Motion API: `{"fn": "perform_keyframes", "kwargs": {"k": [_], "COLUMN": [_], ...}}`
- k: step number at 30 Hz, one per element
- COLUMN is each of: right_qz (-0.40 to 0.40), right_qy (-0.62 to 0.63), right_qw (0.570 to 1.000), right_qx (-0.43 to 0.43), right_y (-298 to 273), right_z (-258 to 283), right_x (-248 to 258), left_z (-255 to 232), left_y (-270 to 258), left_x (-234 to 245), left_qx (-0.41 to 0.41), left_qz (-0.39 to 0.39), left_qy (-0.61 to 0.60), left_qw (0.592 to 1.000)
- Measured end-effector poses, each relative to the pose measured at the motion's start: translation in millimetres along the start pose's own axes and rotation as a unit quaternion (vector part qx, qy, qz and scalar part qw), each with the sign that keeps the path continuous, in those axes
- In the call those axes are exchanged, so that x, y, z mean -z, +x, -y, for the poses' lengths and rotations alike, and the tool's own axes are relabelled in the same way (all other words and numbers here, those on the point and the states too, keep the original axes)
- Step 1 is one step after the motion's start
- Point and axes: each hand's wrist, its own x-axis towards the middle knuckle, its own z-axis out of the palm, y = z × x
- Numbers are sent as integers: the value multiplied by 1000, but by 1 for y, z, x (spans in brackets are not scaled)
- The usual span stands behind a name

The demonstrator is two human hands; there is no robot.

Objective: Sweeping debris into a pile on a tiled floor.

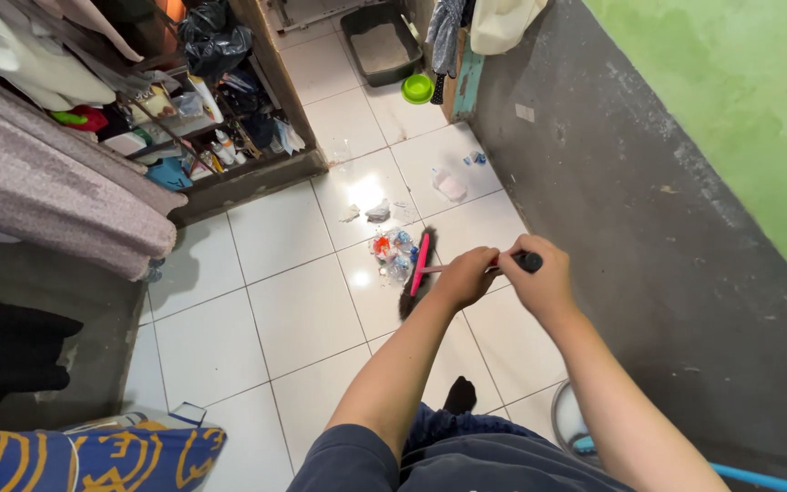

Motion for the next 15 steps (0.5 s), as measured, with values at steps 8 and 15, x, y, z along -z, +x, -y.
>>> {"fn": "perform_keyframes", "kwargs": {"k": [8, 15], "right_qz": [10, 44], "right_qy": [-28, -48], "right_qw": [999, 996], "right_qx": [17, 60], "right_y": [24, 15], "right_z": [3, -44], "right_x": [75, 64], "left_z": [-57, -30], "left_y": [47, 63], "left_x": [-40, -81], "left_qx": [-32, 28], "left_qz": [-56, -11], "left_qy": [-37, -123], "left_qw": [997, 992]}}
